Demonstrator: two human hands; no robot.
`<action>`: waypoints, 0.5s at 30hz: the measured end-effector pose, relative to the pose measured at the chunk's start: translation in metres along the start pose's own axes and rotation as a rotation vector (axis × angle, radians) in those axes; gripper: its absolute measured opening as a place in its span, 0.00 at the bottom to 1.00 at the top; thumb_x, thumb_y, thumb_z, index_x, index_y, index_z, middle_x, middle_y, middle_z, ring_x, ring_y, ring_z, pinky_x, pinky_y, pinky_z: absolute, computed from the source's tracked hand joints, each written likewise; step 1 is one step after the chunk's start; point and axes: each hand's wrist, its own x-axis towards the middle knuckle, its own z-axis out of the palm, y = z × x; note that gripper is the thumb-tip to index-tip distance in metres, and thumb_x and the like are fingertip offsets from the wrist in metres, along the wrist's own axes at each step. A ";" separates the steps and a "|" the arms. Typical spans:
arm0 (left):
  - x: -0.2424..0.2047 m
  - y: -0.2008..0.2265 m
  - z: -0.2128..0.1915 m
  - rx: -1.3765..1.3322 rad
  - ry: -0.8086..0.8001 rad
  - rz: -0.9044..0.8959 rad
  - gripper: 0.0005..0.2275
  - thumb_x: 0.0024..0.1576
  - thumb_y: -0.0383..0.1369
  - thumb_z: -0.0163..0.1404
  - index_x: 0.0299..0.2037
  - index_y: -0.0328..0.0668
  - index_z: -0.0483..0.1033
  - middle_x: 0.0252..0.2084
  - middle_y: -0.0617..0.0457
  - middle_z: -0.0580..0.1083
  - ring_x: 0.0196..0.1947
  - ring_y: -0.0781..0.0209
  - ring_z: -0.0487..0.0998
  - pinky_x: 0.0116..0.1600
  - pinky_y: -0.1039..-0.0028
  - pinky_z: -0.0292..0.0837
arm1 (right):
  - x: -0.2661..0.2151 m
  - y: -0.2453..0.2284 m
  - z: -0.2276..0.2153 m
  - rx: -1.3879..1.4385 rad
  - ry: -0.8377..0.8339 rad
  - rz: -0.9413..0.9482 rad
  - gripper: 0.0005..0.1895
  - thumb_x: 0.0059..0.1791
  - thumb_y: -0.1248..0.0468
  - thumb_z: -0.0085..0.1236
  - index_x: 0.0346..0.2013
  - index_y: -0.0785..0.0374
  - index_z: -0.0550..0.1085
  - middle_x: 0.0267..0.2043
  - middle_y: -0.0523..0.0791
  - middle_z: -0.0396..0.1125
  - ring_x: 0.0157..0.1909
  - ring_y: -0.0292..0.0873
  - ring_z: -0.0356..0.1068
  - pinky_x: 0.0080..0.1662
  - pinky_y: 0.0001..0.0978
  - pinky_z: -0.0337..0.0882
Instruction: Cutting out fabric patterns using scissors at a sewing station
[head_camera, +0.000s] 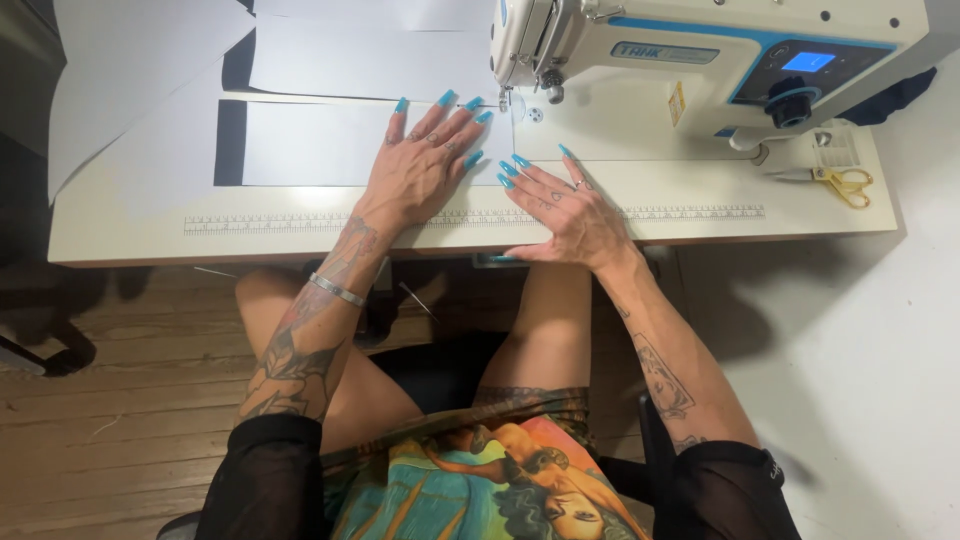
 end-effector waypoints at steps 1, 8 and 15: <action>0.000 0.000 -0.001 0.000 0.000 0.001 0.20 0.58 0.42 0.22 0.61 0.53 0.50 0.63 0.59 0.48 0.63 0.55 0.43 0.61 0.52 0.30 | 0.000 0.001 0.002 0.000 0.001 0.001 0.36 0.39 0.39 0.53 0.48 0.66 0.68 0.51 0.49 0.63 0.52 0.50 0.64 0.57 0.54 0.52; 0.000 0.006 -0.012 -0.025 -0.049 -0.005 0.22 0.57 0.45 0.20 0.61 0.53 0.46 0.64 0.58 0.45 0.64 0.57 0.39 0.61 0.53 0.26 | -0.002 0.002 0.004 0.040 -0.002 0.004 0.36 0.39 0.40 0.52 0.48 0.66 0.67 0.51 0.50 0.63 0.52 0.50 0.64 0.57 0.57 0.53; 0.000 0.000 -0.001 -0.010 0.011 -0.008 0.21 0.58 0.44 0.22 0.60 0.53 0.50 0.63 0.61 0.48 0.64 0.58 0.41 0.61 0.52 0.29 | 0.001 0.000 0.001 0.039 0.009 0.046 0.38 0.36 0.39 0.57 0.48 0.65 0.68 0.53 0.48 0.62 0.55 0.48 0.61 0.56 0.57 0.53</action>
